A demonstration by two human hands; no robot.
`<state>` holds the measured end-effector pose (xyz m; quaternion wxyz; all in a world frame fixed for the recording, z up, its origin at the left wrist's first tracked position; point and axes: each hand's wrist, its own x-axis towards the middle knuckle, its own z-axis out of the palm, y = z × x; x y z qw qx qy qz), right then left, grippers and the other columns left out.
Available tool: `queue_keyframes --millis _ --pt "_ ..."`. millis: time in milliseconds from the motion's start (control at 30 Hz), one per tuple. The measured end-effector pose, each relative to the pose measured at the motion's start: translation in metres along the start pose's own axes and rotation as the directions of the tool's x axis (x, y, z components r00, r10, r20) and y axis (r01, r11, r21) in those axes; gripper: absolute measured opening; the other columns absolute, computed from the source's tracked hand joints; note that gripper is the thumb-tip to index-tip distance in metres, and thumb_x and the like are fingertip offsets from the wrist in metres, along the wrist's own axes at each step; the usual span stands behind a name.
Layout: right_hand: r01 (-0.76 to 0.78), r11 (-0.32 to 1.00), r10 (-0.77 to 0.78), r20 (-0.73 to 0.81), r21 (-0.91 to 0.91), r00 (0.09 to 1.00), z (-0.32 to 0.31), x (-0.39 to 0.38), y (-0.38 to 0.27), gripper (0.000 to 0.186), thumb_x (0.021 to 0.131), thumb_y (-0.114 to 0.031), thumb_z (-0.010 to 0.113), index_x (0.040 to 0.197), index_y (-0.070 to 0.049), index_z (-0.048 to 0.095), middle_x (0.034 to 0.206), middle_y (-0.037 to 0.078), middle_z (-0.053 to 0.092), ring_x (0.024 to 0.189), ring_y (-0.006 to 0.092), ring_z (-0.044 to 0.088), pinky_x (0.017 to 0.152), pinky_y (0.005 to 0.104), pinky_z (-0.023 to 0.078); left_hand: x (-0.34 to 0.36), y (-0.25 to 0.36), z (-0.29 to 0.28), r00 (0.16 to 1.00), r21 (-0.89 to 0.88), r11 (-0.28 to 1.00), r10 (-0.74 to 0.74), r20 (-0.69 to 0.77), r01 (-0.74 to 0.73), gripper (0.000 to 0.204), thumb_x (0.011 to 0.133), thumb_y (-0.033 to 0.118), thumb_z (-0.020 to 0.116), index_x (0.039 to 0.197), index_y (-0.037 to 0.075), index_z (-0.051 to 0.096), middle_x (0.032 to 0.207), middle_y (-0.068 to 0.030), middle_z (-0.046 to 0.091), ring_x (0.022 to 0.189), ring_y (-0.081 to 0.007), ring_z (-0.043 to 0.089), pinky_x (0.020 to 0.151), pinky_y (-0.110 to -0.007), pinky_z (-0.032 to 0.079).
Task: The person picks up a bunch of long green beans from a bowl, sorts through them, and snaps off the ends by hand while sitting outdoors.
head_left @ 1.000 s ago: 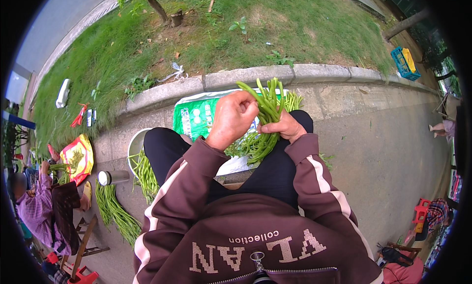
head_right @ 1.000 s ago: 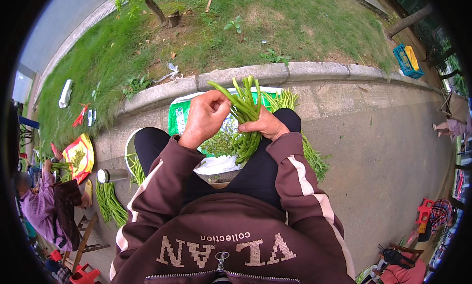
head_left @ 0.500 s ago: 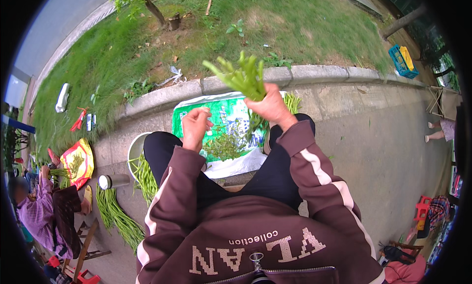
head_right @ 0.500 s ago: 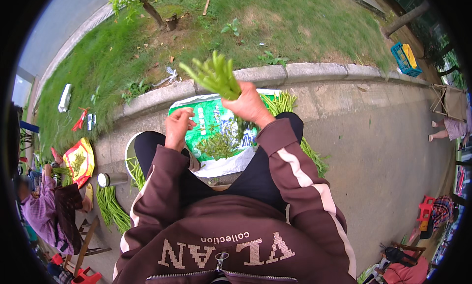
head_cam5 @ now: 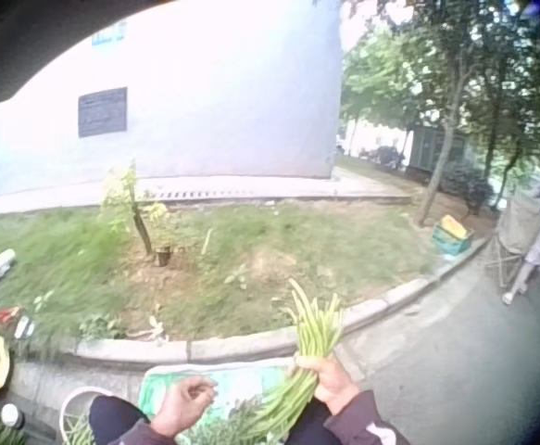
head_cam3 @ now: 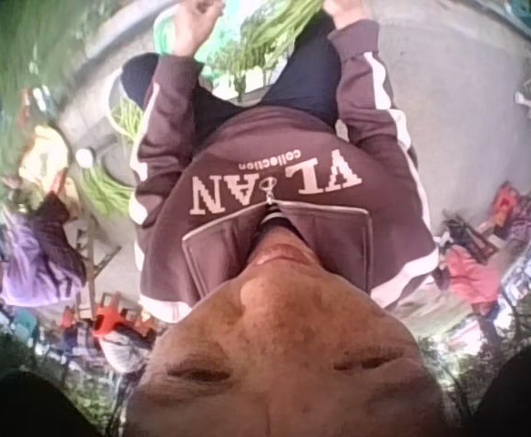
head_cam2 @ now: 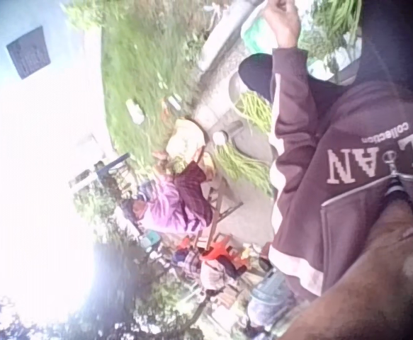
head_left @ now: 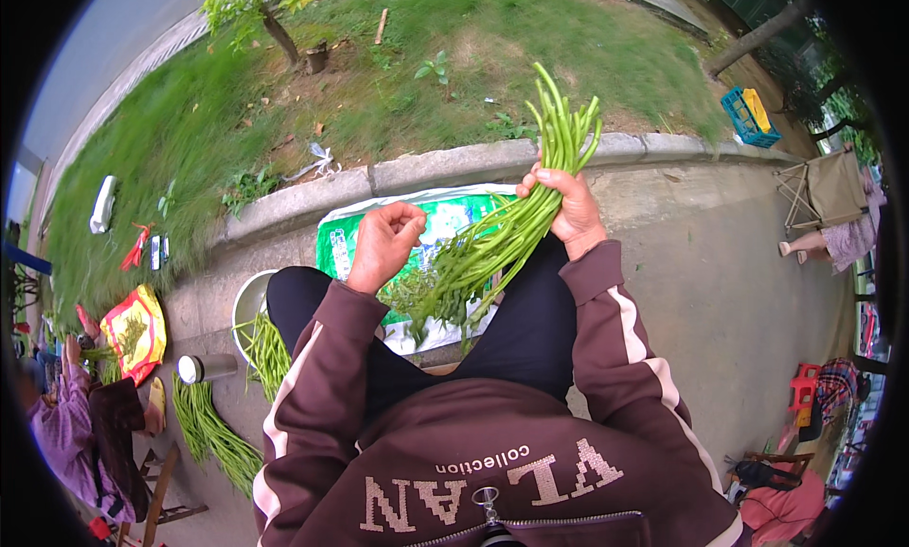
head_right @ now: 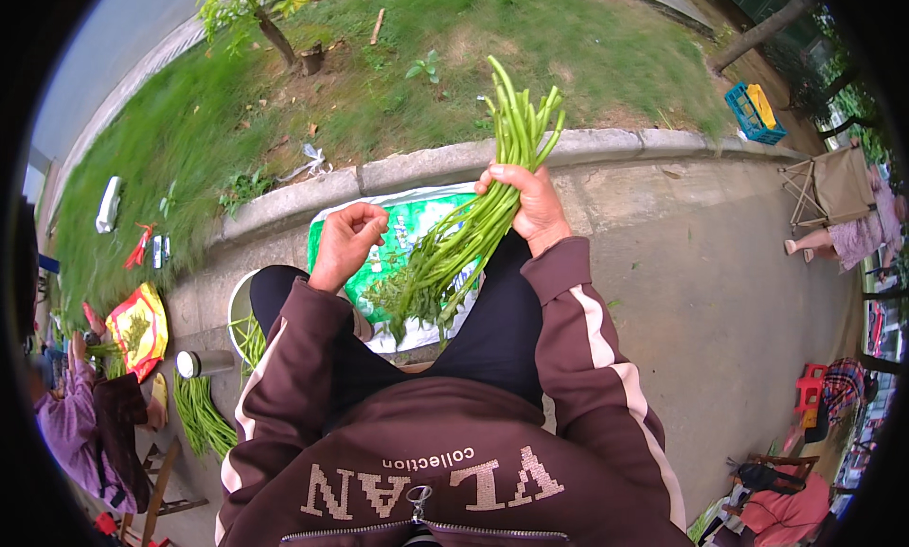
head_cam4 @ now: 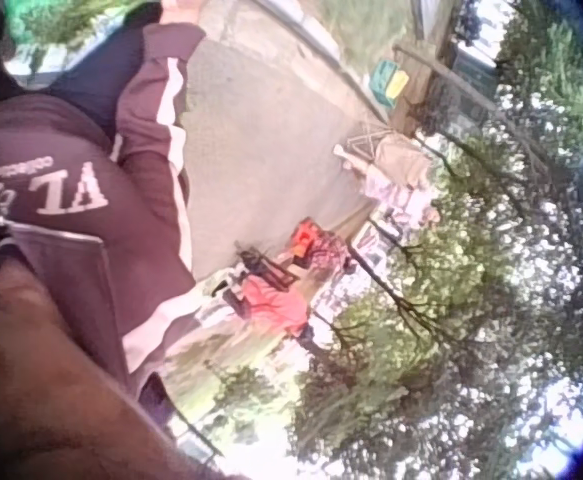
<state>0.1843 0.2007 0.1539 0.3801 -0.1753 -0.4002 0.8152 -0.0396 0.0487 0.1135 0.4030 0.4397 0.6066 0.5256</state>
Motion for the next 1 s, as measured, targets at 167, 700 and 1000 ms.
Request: queue_keyframes --millis 167,700,1000 --pt "0.054 0.996 -0.056 -0.024 -0.076 0.998 0.018 -0.011 0.006 0.021 0.074 -0.003 0.061 0.094 -0.001 0.052 0.073 0.009 0.059 0.068 0.02 0.061 0.064 0.0325 0.05 -0.009 0.017 0.016 0.974 0.172 0.96 0.225 -0.011 -0.219 0.041 0.076 -0.002 0.059 0.117 0.002 0.053 0.112 -0.0066 0.058 0.09 -0.0125 0.057 0.078 -0.025 0.046" --pt "0.159 0.976 -0.143 -0.106 0.152 0.984 0.031 -0.023 0.009 0.03 0.077 -0.002 0.059 0.106 -0.005 0.049 0.079 0.006 0.059 0.075 0.0214 0.06 0.076 0.039 0.05 -0.041 0.053 0.07 0.755 0.507 0.681 0.65 -0.087 -0.528 0.017 0.072 -0.001 0.067 0.087 0.006 0.066 0.078 -0.0072 0.062 0.06 -0.0162 0.058 0.054 -0.026 0.047" --pt "0.158 0.987 -0.153 -0.113 0.04 0.982 0.043 -0.026 0.028 0.033 0.075 -0.001 0.059 0.106 -0.004 0.048 0.082 0.007 0.056 0.071 0.0239 0.062 0.069 0.0384 0.052 -0.043 0.052 0.067 0.821 0.488 0.748 0.562 -0.105 -0.45 0.017 0.072 0.003 0.069 0.088 0.009 0.067 0.079 -0.0071 0.062 0.057 -0.0138 0.057 0.052 -0.026 0.047"
